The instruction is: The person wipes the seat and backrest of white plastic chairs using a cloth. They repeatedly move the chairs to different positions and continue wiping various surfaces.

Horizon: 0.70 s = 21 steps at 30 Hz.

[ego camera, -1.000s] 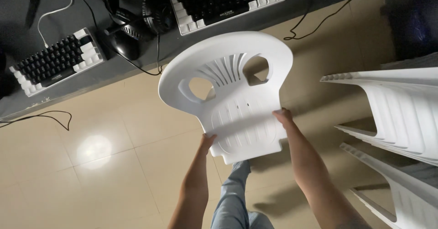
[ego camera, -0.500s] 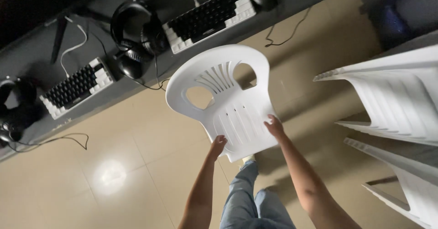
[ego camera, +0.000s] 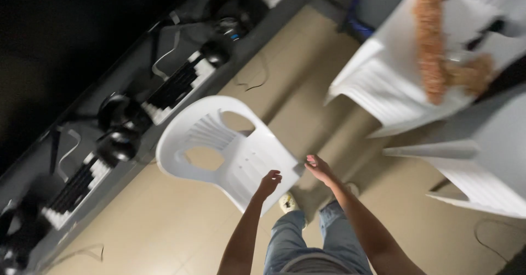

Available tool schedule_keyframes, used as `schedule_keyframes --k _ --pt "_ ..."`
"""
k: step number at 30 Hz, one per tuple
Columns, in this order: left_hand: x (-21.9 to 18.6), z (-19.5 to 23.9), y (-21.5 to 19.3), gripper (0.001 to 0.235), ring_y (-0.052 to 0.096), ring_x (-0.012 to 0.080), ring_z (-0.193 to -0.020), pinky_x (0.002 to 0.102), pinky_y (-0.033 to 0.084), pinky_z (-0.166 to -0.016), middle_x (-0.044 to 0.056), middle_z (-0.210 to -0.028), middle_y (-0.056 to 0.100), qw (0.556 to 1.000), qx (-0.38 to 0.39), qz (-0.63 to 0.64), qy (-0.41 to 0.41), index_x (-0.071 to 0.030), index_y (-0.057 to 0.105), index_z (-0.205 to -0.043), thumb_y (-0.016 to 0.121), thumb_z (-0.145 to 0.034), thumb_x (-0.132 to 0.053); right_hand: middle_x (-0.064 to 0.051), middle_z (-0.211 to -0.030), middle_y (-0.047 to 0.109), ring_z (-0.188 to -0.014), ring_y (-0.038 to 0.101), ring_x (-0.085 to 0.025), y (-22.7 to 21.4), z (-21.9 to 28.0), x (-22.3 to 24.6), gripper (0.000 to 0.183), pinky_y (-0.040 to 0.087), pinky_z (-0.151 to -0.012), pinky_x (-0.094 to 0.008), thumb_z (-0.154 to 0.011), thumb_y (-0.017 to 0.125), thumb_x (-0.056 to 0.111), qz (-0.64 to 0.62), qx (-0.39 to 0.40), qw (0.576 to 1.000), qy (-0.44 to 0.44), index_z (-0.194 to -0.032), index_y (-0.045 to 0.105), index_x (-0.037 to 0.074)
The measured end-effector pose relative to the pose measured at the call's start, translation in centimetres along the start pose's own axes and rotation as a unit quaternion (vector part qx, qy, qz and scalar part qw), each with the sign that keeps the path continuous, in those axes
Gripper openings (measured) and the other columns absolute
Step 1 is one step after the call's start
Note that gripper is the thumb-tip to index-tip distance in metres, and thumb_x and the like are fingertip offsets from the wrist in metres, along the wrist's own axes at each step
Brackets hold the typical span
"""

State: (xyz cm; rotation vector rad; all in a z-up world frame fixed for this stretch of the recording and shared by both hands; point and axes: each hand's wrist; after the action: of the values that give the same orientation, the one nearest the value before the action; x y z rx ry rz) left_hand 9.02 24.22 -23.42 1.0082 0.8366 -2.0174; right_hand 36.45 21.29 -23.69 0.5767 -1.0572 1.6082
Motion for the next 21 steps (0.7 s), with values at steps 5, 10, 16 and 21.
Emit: schedule_keyframes --k 5,10,16,21 --pt "-3.9 -1.2 6.5 0.035 0.073 0.0169 -0.087 0.032 0.059 -0.078 0.011 -0.104 0.076 0.999 0.018 0.040 0.016 -0.002 0.064 -0.125 0.068 -0.097 -0.022 -0.011 -0.130 0.070 -0.113 0.070 -0.025 -9.3 2.0 -5.4 0.052 0.058 -0.090 -0.038 -0.095 0.069 0.031 -0.016 -0.044 0.999 -0.013 -0.139 0.055 0.009" --pt "-9.2 -2.3 15.7 0.037 0.074 0.0143 -0.087 0.031 0.055 -0.073 0.006 -0.107 0.076 0.997 0.062 0.017 -0.034 -0.005 0.063 -0.127 0.062 -0.099 -0.029 -0.015 -0.127 0.067 -0.108 0.071 -0.027 -17.4 1.5 -16.2 0.051 0.058 -0.087 -0.040 -0.095 0.070 0.032 -0.064 -0.080 0.991 -0.086 -0.137 0.053 0.008" --pt "-16.3 -6.1 28.2 0.041 0.073 0.0123 -0.089 0.029 0.054 -0.073 0.003 -0.109 0.076 0.991 0.129 0.042 -0.011 -0.006 0.063 -0.131 0.060 -0.101 -0.035 -0.007 -0.113 0.077 -0.094 0.074 -0.021 -29.0 4.1 -21.1 0.051 0.061 -0.083 -0.038 -0.092 0.073 0.039 0.042 -0.135 0.987 -0.079 -0.134 0.060 0.012" --pt "-25.3 -9.5 35.4 0.049 0.073 0.0184 -0.092 0.032 0.056 -0.086 0.009 -0.107 0.075 0.970 0.199 -0.037 0.136 -0.005 0.062 -0.130 0.057 -0.103 -0.045 -0.009 -0.116 0.073 -0.103 0.069 -0.023 -40.3 10.7 -10.9 0.055 0.055 -0.088 -0.038 -0.094 0.068 0.042 -0.057 -0.162 0.985 -0.014 -0.138 0.059 0.010"
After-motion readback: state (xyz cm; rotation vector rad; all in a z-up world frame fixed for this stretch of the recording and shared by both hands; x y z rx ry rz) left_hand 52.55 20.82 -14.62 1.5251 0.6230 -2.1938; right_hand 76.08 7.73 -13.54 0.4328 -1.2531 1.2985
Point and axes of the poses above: each hand's wrist, its own z-axis away from the middle knuckle, its own y-axis out of the palm, x = y × z
